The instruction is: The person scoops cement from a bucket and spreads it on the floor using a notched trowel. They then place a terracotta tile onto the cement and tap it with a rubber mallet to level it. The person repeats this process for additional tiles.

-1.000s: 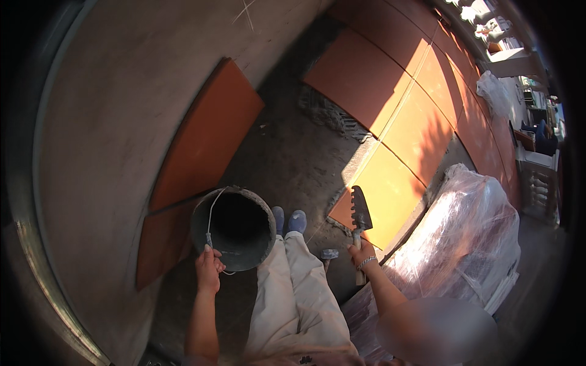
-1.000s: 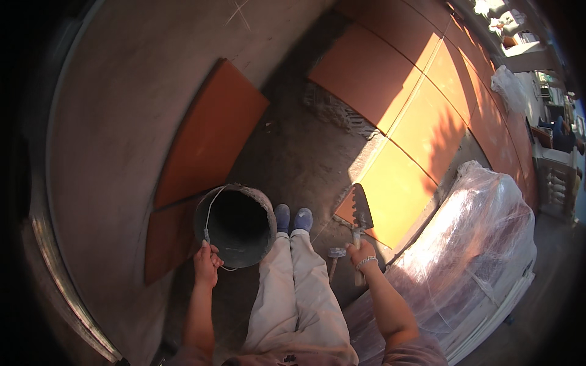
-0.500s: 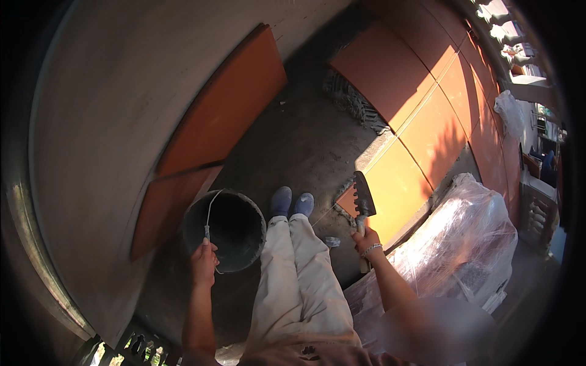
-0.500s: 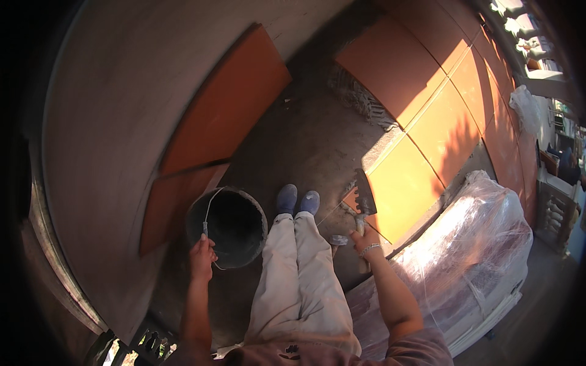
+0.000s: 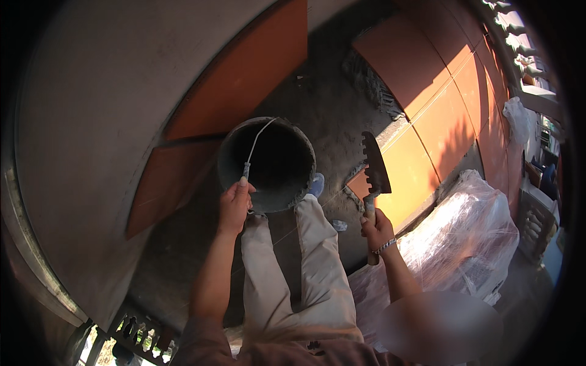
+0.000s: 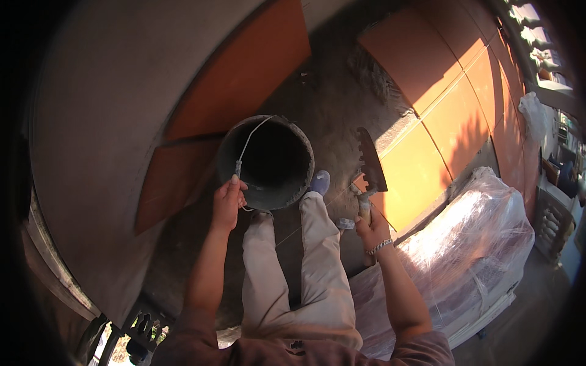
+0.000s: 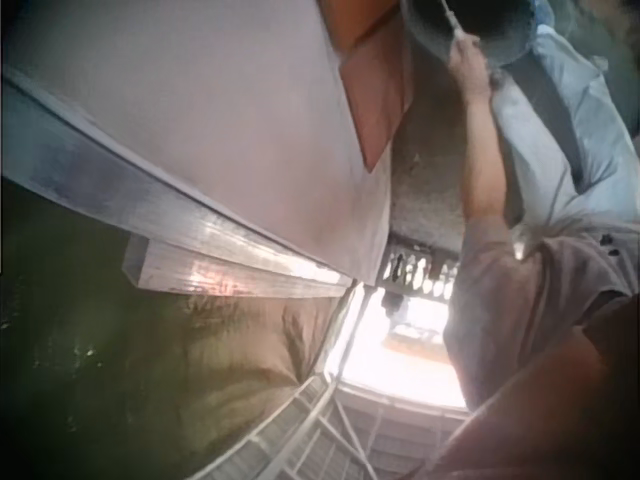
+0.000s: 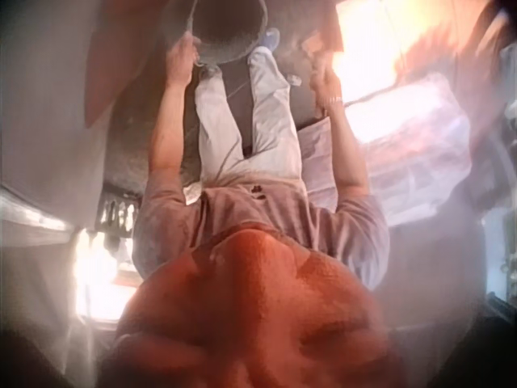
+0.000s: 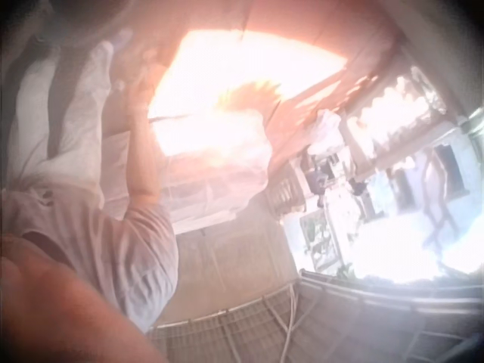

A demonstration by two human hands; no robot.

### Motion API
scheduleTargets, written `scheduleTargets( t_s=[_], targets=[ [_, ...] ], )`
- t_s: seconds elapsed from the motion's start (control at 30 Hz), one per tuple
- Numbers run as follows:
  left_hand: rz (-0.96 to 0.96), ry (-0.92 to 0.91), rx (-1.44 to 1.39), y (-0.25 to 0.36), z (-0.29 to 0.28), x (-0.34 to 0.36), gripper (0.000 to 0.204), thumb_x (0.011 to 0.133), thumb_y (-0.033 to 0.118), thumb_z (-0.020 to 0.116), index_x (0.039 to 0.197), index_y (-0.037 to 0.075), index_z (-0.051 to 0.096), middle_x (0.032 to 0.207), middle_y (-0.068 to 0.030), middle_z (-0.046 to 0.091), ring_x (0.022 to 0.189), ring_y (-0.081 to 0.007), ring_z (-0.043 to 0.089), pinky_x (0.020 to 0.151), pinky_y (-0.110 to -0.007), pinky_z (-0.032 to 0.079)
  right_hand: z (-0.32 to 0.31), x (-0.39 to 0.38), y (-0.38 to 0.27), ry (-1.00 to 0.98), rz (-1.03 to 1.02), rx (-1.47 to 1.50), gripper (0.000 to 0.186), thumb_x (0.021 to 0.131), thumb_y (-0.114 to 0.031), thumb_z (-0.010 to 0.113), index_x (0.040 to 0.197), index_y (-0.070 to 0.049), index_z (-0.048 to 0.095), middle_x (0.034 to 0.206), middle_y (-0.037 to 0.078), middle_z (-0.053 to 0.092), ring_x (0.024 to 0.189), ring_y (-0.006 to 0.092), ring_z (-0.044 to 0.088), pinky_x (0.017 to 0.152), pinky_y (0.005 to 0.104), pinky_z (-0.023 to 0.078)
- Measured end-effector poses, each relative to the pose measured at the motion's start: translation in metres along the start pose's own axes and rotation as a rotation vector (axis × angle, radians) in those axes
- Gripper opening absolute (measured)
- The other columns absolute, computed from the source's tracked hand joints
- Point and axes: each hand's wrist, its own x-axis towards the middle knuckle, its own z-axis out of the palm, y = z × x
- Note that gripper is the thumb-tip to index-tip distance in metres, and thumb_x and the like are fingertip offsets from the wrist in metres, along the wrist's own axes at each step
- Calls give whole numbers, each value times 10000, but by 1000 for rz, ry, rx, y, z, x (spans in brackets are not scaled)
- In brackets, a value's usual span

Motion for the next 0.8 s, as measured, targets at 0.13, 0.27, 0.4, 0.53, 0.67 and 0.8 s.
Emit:
scheduleTargets(
  t_s=[0.13, 0.27, 0.4, 0.53, 0.67, 0.8],
  targets=[
    [109, 8, 46, -13, -25, 29, 341, 981, 359, 591, 880, 34, 615, 662, 46, 496, 600, -44, 463, 591, -217, 406, 43, -29, -36, -170, -12, 142, 244, 935, -209, 628, 1037, -20, 511, 759, 50, 615, 530, 115, 587, 498, 276, 500],
    [262, -14, 221, -23, -78, 73, 378, 881, 230, 707, 1177, 27, 588, 960, -9, 605, 718, -57, 542, 665, -219, 452, 99, -7, -64, -400, 294, 266, 285, 963, -277, 584, 1045, -14, 510, 735, 44, 586, 500, 116, 569, 493, 262, 504],
    [33, -250, 130, -43, -123, 121, 704, 800, 152, 751, 1429, 94, 440, 1209, -52, 581, 952, -97, 585, 793, -262, 492, 193, 60, -61, -295, 440, 309, 187, 935, -198, 529, 1056, -54, 528, 719, 64, 566, 561, 181, 584, 498, 329, 525],
    [-220, -294, 22, -69, -141, 144, 796, 776, 122, 758, 1476, 96, 380, 1235, -57, 592, 1064, -127, 597, 897, -295, 501, 253, 157, -45, -200, 608, 405, 136, 919, -140, 528, 1020, -49, 525, 735, 103, 579, 572, 215, 585, 488, 364, 531],
    [-187, -381, -51, -67, -130, 144, 755, 773, 110, 759, 1443, 38, 419, 1184, -59, 625, 1026, -129, 618, 917, -299, 498, 265, 181, -25, -103, 492, 279, 166, 927, -152, 557, 1019, -15, 534, 734, 105, 583, 568, 211, 595, 472, 361, 523],
    [105, -314, 235, -39, -60, 133, 669, 780, 100, 755, 1385, 5, 486, 1149, -76, 641, 1067, -153, 610, 951, -294, 480, 222, 164, -24, -165, 334, -7, 269, 921, -182, 589, 1099, 16, 547, 775, 108, 613, 590, 210, 631, 490, 368, 535]
  ],
)
